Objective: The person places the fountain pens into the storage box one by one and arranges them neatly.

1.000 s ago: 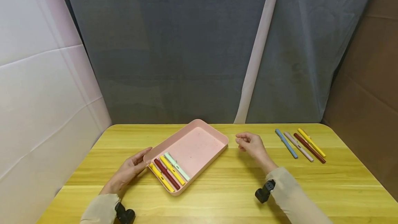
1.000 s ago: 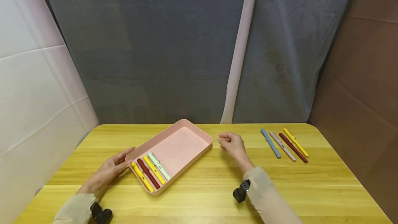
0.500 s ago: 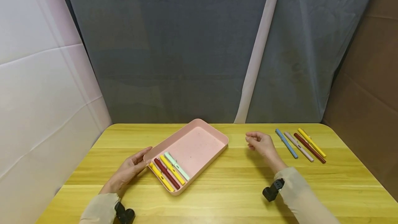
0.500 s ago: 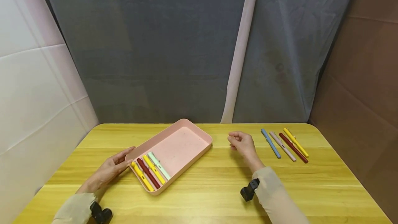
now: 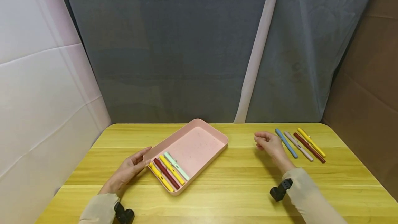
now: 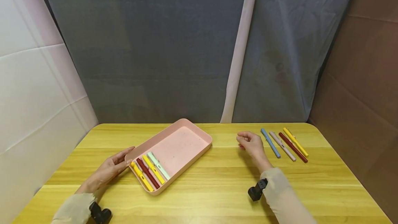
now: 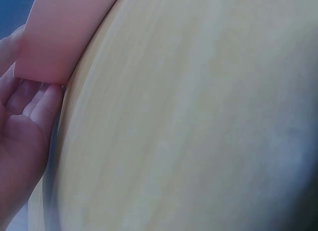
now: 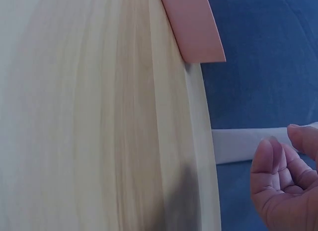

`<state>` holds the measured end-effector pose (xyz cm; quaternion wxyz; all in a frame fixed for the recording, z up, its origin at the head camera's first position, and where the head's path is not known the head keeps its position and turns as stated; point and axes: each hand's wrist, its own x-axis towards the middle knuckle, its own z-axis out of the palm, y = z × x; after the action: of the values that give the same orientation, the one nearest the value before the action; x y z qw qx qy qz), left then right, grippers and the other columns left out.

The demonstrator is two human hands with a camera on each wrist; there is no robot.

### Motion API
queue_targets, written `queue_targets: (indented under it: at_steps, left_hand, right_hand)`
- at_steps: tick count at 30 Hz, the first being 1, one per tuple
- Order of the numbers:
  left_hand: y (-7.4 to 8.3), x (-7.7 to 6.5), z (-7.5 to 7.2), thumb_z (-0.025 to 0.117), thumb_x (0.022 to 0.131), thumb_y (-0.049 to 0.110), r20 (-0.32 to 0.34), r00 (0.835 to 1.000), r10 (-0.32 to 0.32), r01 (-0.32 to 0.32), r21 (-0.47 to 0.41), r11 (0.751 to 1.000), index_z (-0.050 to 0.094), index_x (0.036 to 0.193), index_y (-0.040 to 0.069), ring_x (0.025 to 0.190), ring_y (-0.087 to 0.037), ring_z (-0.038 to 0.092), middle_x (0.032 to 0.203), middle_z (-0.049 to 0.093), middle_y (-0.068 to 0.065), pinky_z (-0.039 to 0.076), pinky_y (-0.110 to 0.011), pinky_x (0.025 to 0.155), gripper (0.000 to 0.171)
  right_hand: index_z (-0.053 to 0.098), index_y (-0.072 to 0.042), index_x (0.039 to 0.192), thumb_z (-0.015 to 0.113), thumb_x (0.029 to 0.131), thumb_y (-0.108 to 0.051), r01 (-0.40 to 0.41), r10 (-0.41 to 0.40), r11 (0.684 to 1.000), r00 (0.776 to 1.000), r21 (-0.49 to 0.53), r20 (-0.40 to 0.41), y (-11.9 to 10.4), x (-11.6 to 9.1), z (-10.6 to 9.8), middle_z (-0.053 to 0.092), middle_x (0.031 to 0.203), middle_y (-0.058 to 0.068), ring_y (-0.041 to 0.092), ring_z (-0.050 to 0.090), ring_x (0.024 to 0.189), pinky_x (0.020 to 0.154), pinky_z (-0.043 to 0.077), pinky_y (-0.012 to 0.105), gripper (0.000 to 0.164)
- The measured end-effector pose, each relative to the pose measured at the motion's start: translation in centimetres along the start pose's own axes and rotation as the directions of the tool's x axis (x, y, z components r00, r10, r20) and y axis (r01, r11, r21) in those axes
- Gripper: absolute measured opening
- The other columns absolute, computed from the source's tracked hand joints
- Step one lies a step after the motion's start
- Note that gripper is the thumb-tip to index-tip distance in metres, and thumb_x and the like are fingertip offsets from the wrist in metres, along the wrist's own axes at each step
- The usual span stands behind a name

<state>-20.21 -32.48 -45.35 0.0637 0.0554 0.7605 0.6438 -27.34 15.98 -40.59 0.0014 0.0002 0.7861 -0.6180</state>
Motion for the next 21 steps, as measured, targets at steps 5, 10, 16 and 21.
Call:
queue_targets:
  at_steps: [5, 10, 16, 21]
  left_hand:
    - [-0.1, 0.0, -0.1, 0.057, 0.094, 0.011, 0.010, 1.000, 0.009, -0.009, -0.014, 1.000, 0.023, 0.146, -0.006, 0.105, 0.006, 0.051, 0.136, 0.044, -0.006, 0.045, -0.013, 0.084, 0.065]
    - [-0.1, 0.0, -0.1, 0.057, 0.094, 0.011, 0.014, 1.000, 0.015, -0.014, -0.029, 0.999, 0.022, 0.146, -0.006, 0.105, 0.006, 0.051, 0.133, 0.047, -0.001, 0.045, -0.013, 0.085, 0.065]
    - [-0.2, 0.0, 0.0, 0.056, 0.094, 0.011, 0.015, 1.000, 0.018, -0.018, -0.010, 1.000, 0.023, 0.146, -0.006, 0.106, 0.007, 0.050, 0.139, 0.042, -0.010, 0.044, -0.013, 0.085, 0.064]
    - [-0.1, 0.0, 0.0, 0.056, 0.095, 0.011, 0.022, 1.000, 0.015, -0.014, -0.014, 1.000, 0.022, 0.147, -0.005, 0.106, 0.007, 0.050, 0.141, 0.039, -0.015, 0.044, -0.013, 0.085, 0.065]
  right_hand:
    - [0.050, 0.015, 0.123, 0.057, 0.093, -0.008, 0.001, 0.000, 1.000, 1.000, 0.012, -0.006, 0.1, -0.1, -0.8, 0.060, 0.080, -0.005, 0.007, 0.060, 0.069, 0.066, 0.053, 0.022, 0.038]
    - [0.048, 0.015, 0.125, 0.055, 0.094, -0.008, -0.007, 0.007, 1.000, 1.000, 0.012, -0.005, 0.4, -0.1, -1.9, 0.059, 0.079, -0.007, 0.008, 0.060, 0.071, 0.067, 0.053, 0.023, 0.040]
    - [0.047, 0.015, 0.127, 0.055, 0.095, -0.010, -0.006, 0.005, 1.000, 1.000, -0.031, -0.023, 0.9, -0.2, -3.2, 0.057, 0.084, -0.004, 0.008, 0.061, 0.073, 0.069, 0.053, 0.023, 0.041]
    - [0.047, 0.016, 0.126, 0.056, 0.095, -0.011, 0.011, -0.013, 0.999, 0.999, -0.037, -0.047, 1.1, -0.3, -4.1, 0.051, 0.091, -0.001, 0.005, 0.060, 0.072, 0.069, 0.053, 0.022, 0.042]
